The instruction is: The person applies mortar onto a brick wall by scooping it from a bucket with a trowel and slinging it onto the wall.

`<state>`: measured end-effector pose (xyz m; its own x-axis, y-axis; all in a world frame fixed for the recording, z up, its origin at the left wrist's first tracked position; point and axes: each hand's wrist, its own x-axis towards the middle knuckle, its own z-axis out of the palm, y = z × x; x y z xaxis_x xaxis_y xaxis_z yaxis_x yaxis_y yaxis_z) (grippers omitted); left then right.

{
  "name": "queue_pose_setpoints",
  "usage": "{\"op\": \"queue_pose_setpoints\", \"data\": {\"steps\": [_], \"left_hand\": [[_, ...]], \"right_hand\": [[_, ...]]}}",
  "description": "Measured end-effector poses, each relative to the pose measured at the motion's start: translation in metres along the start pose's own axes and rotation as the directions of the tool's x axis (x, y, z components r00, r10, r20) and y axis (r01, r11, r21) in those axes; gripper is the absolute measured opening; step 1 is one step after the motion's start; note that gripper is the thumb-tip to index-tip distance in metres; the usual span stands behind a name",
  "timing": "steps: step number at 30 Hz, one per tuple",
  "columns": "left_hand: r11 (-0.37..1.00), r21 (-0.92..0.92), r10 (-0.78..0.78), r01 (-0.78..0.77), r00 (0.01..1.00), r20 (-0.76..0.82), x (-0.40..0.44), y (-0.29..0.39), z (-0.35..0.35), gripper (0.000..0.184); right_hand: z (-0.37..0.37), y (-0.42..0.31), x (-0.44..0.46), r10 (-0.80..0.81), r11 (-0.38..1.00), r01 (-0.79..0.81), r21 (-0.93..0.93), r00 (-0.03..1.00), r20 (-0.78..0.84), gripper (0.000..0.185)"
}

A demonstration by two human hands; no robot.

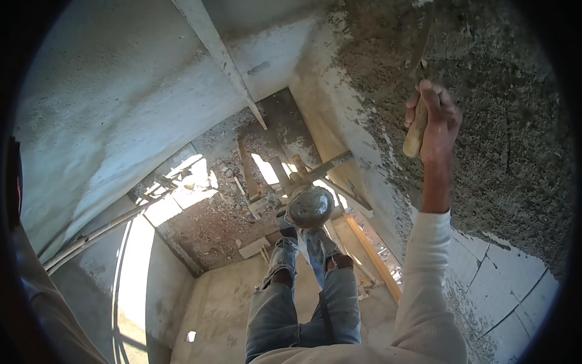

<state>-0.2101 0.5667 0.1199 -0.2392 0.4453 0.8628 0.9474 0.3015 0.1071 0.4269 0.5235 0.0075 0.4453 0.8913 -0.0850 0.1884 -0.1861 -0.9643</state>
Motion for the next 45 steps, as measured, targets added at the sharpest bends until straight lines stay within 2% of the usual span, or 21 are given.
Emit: {"op": "queue_pose_setpoints", "data": {"steps": [2, 4, 5, 6, 7, 10, 13, 15, 18, 20, 21, 23, 25, 29, 32, 35, 38, 39, 42, 44, 45], "left_hand": [[1.000, -0.005, 0.006, -0.006, 1.000, -0.002, -0.003, 0.000, -0.002, 0.089], [1.000, -0.004, 0.029, -0.029, 1.000, 0.001, -0.008, 0.000, -0.003, 0.089], [0.999, -0.010, 0.051, -0.051, 0.999, 0.011, -0.012, 0.003, -0.001, 0.089], [0.997, -0.012, 0.078, -0.078, 0.997, 0.023, -0.017, 0.005, 0.001, 0.089], [0.994, -0.018, 0.105, -0.105, 0.994, 0.037, -0.024, 0.007, 0.004, 0.089], [0.985, -0.032, 0.169, -0.167, 0.984, 0.065, -0.050, 0.013, 0.020, 0.089], [0.977, -0.052, 0.211, -0.207, 0.973, 0.096, -0.083, 0.016, 0.038, 0.088], [0.969, -0.065, 0.243, -0.236, 0.963, 0.115, -0.099, 0.018, 0.049, 0.088], [0.960, -0.074, 0.279, -0.271, 0.951, 0.135, -0.111, 0.022, 0.058, 0.088], [0.960, -0.069, 0.278, -0.271, 0.951, 0.138, -0.109, 0.022, 0.059, 0.088], [0.965, -0.063, 0.260, -0.254, 0.956, 0.135, -0.106, 0.020, 0.058, 0.088], [0.975, -0.050, 0.221, -0.216, 0.967, 0.124, -0.095, 0.014, 0.054, 0.088], [0.986, -0.049, 0.163, -0.159, 0.982, 0.092, -0.078, 0.018, 0.049, 0.087], [0.997, -0.024, 0.072, -0.071, 0.997, 0.031, -0.039, 0.025, 0.043, 0.087], [0.999, -0.030, 0.024, -0.024, 1.000, 0.000, -0.014, 0.031, 0.039, 0.087], [0.999, -0.041, -0.008, 0.007, 0.999, -0.033, 0.010, 0.035, 0.036, 0.087], [0.998, -0.055, -0.030, 0.028, 0.999, -0.043, 0.027, 0.036, 0.035, 0.086], [0.998, -0.058, -0.033, 0.030, 0.998, -0.046, 0.032, 0.036, 0.035, 0.086], [0.997, -0.069, -0.039, 0.035, 0.998, -0.054, 0.040, 0.035, 0.036, 0.086], [0.997, -0.072, -0.036, 0.032, 0.998, -0.054, 0.044, 0.037, 0.040, 0.086], [0.997, -0.074, -0.034, 0.030, 0.998, -0.052, 0.045, 0.036, 0.041, 0.086]], "right_hand": [[-0.017, 0.036, -0.071, 0.073, 0.997, -0.073, 0.002, 0.997, 0.006, 0.022], [-0.041, 0.138, -0.143, 0.476, 0.878, -0.471, -0.085, 0.878, 0.055, 0.023], [-0.044, 0.187, -0.187, 0.592, 0.790, -0.558, -0.254, 0.802, 0.080, 0.024], [-0.050, 0.256, -0.237, 0.566, 0.727, -0.467, -0.503, 0.823, 0.054, 0.030], [-0.049, 0.302, -0.286, 0.536, 0.547, -0.310, -0.778, 0.843, 0.041, 0.035], [-0.045, 0.416, -0.398, 0.705, 0.253, -0.268, -0.930, 0.709, -0.013, 0.035], [-0.008, 0.502, -0.436, 0.758, 0.129, -0.326, -0.936, 0.641, -0.119, 0.038], [0.027, 0.549, -0.449, 0.744, 0.280, -0.241, -0.929, 0.666, 0.051, 0.041], [0.069, 0.593, -0.467, 0.716, 0.396, -0.387, -0.833, 0.698, 0.015, 0.043], [0.070, 0.560, -0.476, 0.665, 0.465, -0.393, -0.793, 0.747, 0.021, 0.025], [0.059, 0.556, -0.489, 0.575, 0.525, -0.351, -0.775, 0.818, 0.019, 0.023], [0.033, 0.515, -0.487, 0.545, 0.578, -0.399, -0.712, 0.838, -0.027, 0.026], [0.025, 0.465, -0.443, 0.611, 0.551, -0.569, -0.611, 0.773, -0.169, 0.031], [0.009, 0.393, -0.323, 0.224, 0.574, -0.206, -0.792, 0.970, -0.090, 0.031], [0.022, 0.319, -0.217, 0.135, 0.470, -0.091, -0.878, 0.990, -0.031, 0.026], [0.052, 0.260, -0.137, -0.022, 0.519, 0.085, -0.850, 0.996, 0.087, 0.023], [0.092, 0.184, -0.084, -0.113, 0.653, 0.294, -0.698, 0.949, 0.294, 0.024], [0.104, 0.153, -0.070, -0.007, 0.746, 0.262, -0.612, 0.923, 0.386, 0.024], [0.132, 0.072, -0.031, 0.244, 0.926, 0.025, -0.377, 0.721, 0.649, 0.024], [0.146, 0.042, -0.007, 0.359, 0.933, -0.225, -0.282, 0.525, 0.772, 0.025], [0.149, 0.034, 0.009, 0.370, 0.923, -0.280, -0.265, 0.456, 0.809, 0.023]]}}
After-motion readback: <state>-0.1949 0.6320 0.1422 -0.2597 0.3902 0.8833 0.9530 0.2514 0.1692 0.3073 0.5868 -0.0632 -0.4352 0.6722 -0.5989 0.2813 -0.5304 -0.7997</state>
